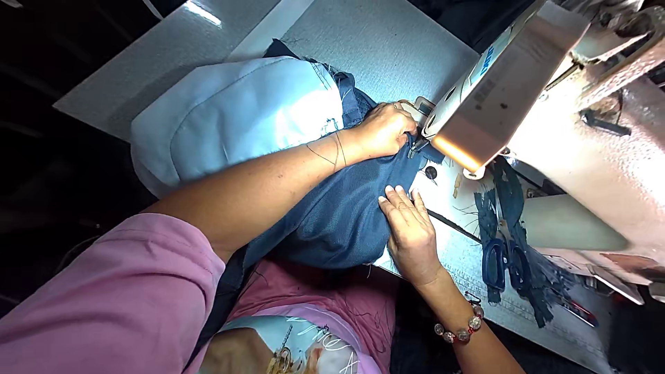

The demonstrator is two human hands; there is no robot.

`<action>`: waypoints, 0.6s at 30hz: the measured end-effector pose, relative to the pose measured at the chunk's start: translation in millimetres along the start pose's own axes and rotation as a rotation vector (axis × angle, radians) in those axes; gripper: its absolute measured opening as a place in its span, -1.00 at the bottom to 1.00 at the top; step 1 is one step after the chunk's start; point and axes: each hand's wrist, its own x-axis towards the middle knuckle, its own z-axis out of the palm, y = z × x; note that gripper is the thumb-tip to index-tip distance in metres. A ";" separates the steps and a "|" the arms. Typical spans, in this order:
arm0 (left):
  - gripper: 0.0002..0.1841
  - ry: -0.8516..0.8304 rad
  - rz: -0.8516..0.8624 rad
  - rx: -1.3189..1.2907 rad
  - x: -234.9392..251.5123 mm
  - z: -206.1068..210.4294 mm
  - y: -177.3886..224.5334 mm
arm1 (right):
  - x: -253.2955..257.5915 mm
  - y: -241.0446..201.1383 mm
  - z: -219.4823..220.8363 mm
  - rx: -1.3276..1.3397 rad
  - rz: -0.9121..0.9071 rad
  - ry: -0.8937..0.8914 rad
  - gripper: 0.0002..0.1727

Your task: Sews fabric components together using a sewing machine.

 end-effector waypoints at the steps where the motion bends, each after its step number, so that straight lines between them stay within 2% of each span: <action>1: -0.77 -0.062 -0.044 0.001 1.8 -3.7 3.8 | -0.1 0.1 -0.2 -0.002 -0.002 0.000 -0.68; 5: -0.82 -0.313 -0.272 0.087 15.1 -22.5 32.0 | 0.3 -0.5 -0.6 -0.001 -0.004 0.001 -0.66; 8: -0.86 -0.319 -0.331 0.120 18.4 -23.8 41.4 | 0.4 -0.9 -0.7 -0.001 0.000 0.004 -0.67; 18: -0.86 -0.281 -0.347 0.138 16.1 -20.3 43.6 | 1.0 -1.3 -1.2 -0.002 0.003 0.002 -0.67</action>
